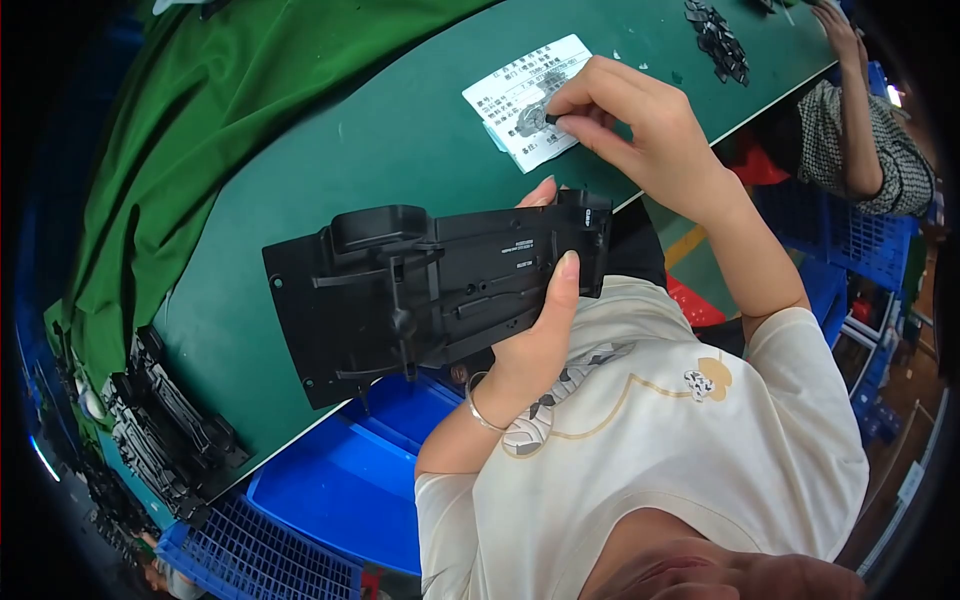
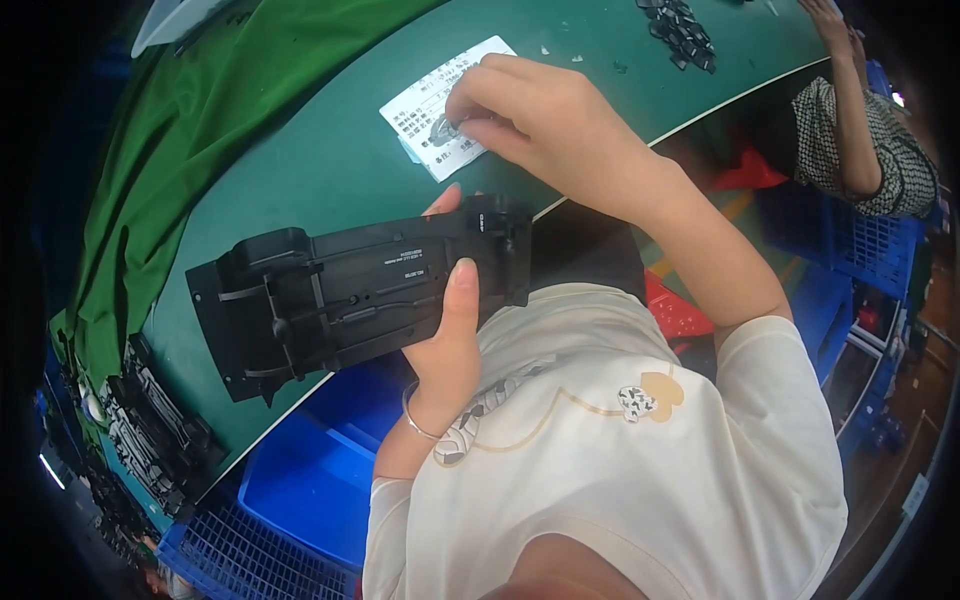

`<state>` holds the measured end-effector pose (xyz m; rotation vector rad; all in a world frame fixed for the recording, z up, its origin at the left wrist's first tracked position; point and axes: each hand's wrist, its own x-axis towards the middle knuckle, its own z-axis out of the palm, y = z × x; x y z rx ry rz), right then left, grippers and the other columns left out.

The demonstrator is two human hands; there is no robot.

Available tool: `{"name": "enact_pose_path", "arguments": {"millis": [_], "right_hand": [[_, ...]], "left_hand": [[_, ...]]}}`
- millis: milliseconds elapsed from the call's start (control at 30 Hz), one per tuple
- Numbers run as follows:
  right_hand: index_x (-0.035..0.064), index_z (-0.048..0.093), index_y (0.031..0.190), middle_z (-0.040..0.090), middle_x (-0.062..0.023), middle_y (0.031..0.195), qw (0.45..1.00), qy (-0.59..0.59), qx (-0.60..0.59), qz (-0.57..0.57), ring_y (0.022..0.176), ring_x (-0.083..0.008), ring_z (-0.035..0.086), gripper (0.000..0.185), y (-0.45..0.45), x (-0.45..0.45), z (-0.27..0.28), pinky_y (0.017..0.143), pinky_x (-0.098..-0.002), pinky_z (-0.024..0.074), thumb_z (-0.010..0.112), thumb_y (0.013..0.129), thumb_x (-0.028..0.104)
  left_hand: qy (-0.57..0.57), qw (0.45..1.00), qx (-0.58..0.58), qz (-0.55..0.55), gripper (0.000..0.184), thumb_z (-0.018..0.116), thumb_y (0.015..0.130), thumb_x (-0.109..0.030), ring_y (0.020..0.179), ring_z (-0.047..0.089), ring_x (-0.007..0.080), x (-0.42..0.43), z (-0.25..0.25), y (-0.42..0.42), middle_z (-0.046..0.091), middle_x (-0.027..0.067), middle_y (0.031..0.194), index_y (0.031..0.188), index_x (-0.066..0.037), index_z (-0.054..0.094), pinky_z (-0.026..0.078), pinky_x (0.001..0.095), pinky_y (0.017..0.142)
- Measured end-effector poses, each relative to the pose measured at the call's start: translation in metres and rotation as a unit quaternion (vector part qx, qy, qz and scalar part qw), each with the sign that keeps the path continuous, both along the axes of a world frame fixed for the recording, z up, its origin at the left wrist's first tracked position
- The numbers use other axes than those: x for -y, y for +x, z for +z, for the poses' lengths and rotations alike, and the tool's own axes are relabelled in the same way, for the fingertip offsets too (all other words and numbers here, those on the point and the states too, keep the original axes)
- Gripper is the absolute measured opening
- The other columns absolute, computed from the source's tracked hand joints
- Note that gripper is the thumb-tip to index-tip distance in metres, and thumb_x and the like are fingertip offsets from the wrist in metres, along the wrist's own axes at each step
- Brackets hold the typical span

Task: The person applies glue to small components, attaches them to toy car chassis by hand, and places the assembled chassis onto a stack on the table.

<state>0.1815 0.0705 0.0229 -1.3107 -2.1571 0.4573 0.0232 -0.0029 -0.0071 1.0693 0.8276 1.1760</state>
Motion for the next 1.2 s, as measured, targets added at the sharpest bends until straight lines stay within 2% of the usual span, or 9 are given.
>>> {"name": "enact_pose_path", "arguments": {"millis": [100,200,300,500,600,800,1200], "right_hand": [[0.0032,0.053,0.085,0.056,-0.0088,0.079,0.999,-0.039,-0.015,-0.012,0.068,-0.0233,0.055,0.012,-0.0020,-0.0008,0.0015,0.059,-0.0293,0.0437,0.057,0.074,0.003],[-0.0005,0.055,0.085,0.054,-0.0053,0.078,0.999,-0.032,-0.019,-0.004,0.066,-0.0142,0.052,0.014,-0.0009,-0.0023,0.0012,0.059,-0.0230,0.0422,0.058,0.071,-0.003],[-0.0003,0.056,0.084,0.053,-0.0053,0.077,0.997,-0.066,-0.038,-0.014,0.066,-0.0141,0.052,0.014,-0.0017,-0.0014,0.0026,0.060,-0.0232,0.0419,0.057,0.071,-0.004],[-0.0004,0.056,0.083,0.053,-0.0052,0.076,0.998,-0.049,-0.039,0.002,0.066,-0.0137,0.051,0.014,-0.0031,-0.0030,0.0018,0.058,-0.0226,0.0408,0.057,0.071,-0.005],[0.0043,0.053,0.084,0.055,-0.0069,0.079,0.999,-0.032,0.000,0.004,0.068,-0.0218,0.056,0.014,-0.0021,-0.0050,0.0026,0.058,-0.0272,0.0440,0.056,0.071,-0.001],[0.0042,0.052,0.083,0.054,-0.0089,0.078,0.998,-0.049,0.033,-0.005,0.068,-0.0242,0.055,0.012,-0.0026,-0.0035,0.0023,0.057,-0.0296,0.0434,0.056,0.072,0.000],[0.0031,0.053,0.083,0.053,-0.0094,0.077,0.999,0.010,0.039,0.006,0.068,-0.0266,0.054,0.012,-0.0052,-0.0051,-0.0009,0.057,-0.0313,0.0436,0.057,0.072,0.000]], "left_hand": [[0.000,1.000,0.004,-0.006,0.041,0.046,0.080,0.002,0.108,0.044,0.0196,0.0001,-0.0016,-0.0005,0.042,0.0152,0.120,0.120,0.006,0.036,0.033,0.0310,0.093],[0.016,1.000,-0.013,-0.007,0.040,0.046,0.081,0.002,0.107,0.044,0.0193,-0.0009,-0.0035,-0.0018,0.043,0.0150,0.119,0.119,0.007,0.037,0.033,0.0306,0.092],[0.003,1.000,-0.007,-0.009,0.040,0.046,0.081,0.002,0.107,0.044,0.0190,-0.0010,-0.0012,-0.0026,0.043,0.0150,0.118,0.119,0.007,0.037,0.033,0.0301,0.092],[0.007,1.000,0.003,-0.015,0.040,0.046,0.082,0.000,0.108,0.043,0.0193,-0.0014,-0.0025,-0.0027,0.043,0.0156,0.119,0.120,0.008,0.036,0.032,0.0301,0.093],[0.008,1.000,0.001,-0.018,0.040,0.046,0.082,-0.001,0.108,0.042,0.0200,-0.0013,-0.0013,-0.0031,0.042,0.0161,0.120,0.119,0.008,0.036,0.031,0.0307,0.093],[0.002,1.000,0.006,-0.018,0.037,0.046,0.081,0.000,0.109,0.042,0.0218,-0.0013,-0.0021,-0.0027,0.042,0.0171,0.120,0.117,0.008,0.038,0.031,0.0315,0.093],[-0.001,1.000,0.012,-0.021,0.036,0.046,0.080,0.001,0.108,0.042,0.0225,-0.0017,-0.0032,-0.0032,0.042,0.0177,0.120,0.115,0.008,0.040,0.031,0.0318,0.093]]}}
